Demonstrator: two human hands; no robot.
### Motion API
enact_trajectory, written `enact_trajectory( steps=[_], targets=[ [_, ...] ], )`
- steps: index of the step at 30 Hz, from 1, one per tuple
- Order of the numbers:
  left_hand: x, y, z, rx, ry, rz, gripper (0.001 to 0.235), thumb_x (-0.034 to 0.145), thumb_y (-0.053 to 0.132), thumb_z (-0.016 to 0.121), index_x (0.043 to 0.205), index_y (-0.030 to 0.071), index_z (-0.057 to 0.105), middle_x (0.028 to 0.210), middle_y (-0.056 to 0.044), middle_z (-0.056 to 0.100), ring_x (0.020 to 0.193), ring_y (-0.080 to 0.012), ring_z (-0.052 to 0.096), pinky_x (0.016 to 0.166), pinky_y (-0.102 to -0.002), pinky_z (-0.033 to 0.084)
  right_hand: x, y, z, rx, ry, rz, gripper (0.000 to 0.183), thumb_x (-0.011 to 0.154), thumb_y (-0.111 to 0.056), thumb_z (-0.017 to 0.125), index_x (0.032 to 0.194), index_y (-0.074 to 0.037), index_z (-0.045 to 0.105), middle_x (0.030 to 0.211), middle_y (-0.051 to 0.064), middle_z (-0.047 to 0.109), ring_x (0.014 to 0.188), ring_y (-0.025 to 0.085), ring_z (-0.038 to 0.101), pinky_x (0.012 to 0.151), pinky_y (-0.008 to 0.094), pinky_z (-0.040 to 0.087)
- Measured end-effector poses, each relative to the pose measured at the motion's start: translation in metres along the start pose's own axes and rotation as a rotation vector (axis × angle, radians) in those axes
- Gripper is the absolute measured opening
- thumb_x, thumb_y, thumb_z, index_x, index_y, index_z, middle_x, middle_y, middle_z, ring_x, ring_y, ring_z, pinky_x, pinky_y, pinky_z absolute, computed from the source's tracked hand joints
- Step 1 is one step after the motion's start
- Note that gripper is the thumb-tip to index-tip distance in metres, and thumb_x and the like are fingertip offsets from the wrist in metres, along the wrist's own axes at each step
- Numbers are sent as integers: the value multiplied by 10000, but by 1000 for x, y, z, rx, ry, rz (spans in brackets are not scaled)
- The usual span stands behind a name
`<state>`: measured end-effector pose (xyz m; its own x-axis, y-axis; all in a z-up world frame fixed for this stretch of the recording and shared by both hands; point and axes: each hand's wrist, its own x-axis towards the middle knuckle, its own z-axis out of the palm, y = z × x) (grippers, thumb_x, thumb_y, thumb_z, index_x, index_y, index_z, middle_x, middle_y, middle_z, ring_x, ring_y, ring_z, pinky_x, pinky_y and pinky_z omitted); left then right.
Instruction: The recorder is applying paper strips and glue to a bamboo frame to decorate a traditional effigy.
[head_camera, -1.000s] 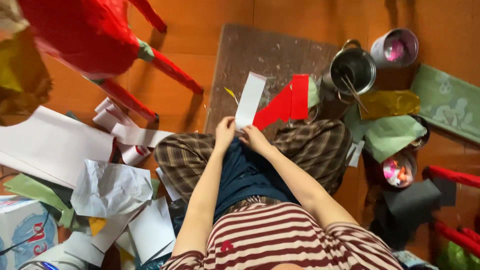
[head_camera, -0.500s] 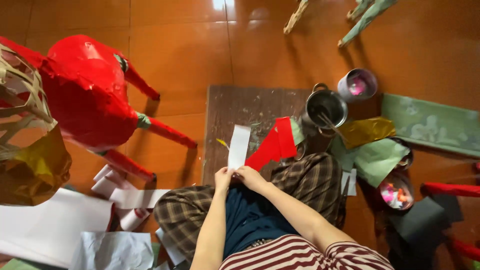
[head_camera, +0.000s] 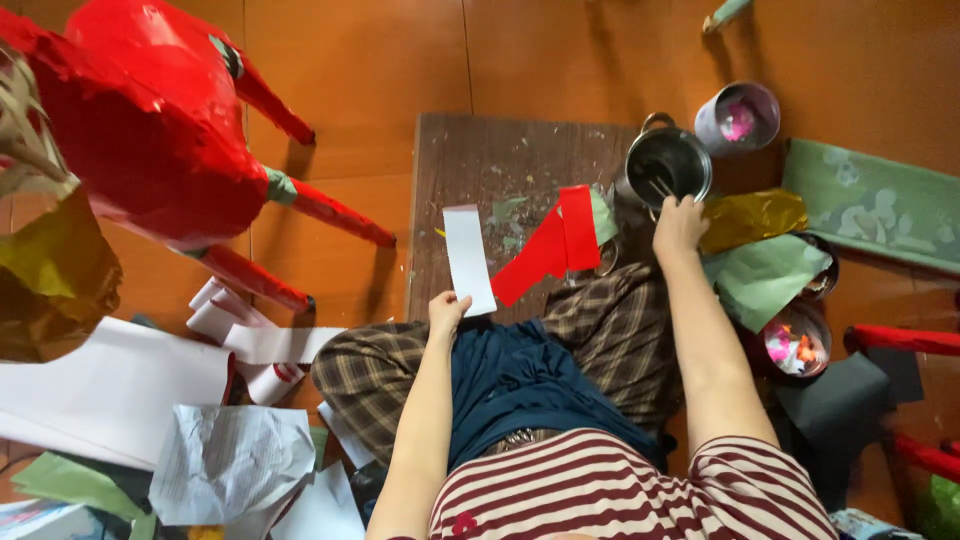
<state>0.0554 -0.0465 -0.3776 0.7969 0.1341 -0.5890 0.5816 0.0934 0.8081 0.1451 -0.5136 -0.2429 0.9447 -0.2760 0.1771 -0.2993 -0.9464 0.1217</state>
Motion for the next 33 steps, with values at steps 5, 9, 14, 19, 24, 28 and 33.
enact_trajectory(
  steps=[5, 9, 14, 19, 24, 28, 33],
  targets=[
    [-1, 2, 1, 47, -48, -44, 201, 756, 58, 845, 918, -10, 747, 747, -17, 684, 624, -87, 592, 547, -247, 462, 9, 21, 2, -136, -13, -74, 133, 971, -100, 613, 1009, -91, 740, 1075, 127, 662, 1096, 338, 598, 880, 494, 502],
    [2, -4, 0, 31, -53, 27, 176, 791, 48, 791, 935, -32, 732, 778, -38, 693, 645, -112, 600, 568, -268, 475, 6, 26, -15, -84, -29, -114, 127, 961, -96, 618, 1008, -65, 732, 1092, 142, 660, 1083, 362, 597, 850, 508, 511],
    [14, -11, 3, -31, -47, -22, 282, 798, -4, 703, 1077, -35, 711, 901, -99, 714, 758, -179, 650, 656, -307, 527, -24, 0, -56, 78, -40, -16, 209, 932, -87, 612, 1104, -32, 716, 1048, 220, 646, 977, 432, 613, 749, 555, 517],
    [13, 1, 14, -547, -139, -275, 478, 800, -111, 489, 1246, 19, 599, 1130, -156, 702, 1005, -313, 706, 821, -484, 622, -61, -48, -6, 1128, -139, 420, 245, 901, -115, 732, 1121, -88, 626, 802, 110, 680, 660, 255, 599, 550, 387, 429],
    [18, -22, 22, -692, -171, -210, 437, 860, -101, 496, 1277, -12, 594, 1192, -187, 693, 1064, -349, 688, 893, -498, 590, -50, -88, 36, 1916, -412, 936, 142, 987, -171, 636, 1115, -114, 616, 746, 51, 638, 582, 164, 567, 416, 275, 321],
    [16, -57, 14, -543, -93, -156, 491, 806, -128, 499, 1276, -40, 614, 1193, -205, 702, 1070, -352, 698, 934, -483, 586, -75, -87, 75, 2152, -424, 1048, 197, 1036, -202, 524, 1131, -61, 624, 688, 15, 560, 522, 133, 513, 401, 265, 344],
    [1, -24, 14, -599, -93, -244, 447, 855, -57, 514, 1294, 2, 575, 1169, -182, 681, 1034, -355, 691, 850, -528, 601, -110, -148, -28, 1909, -593, 722, 209, 1081, -262, 509, 1180, -109, 612, 688, 4, 570, 505, 100, 478, 408, 252, 319]
  ],
)
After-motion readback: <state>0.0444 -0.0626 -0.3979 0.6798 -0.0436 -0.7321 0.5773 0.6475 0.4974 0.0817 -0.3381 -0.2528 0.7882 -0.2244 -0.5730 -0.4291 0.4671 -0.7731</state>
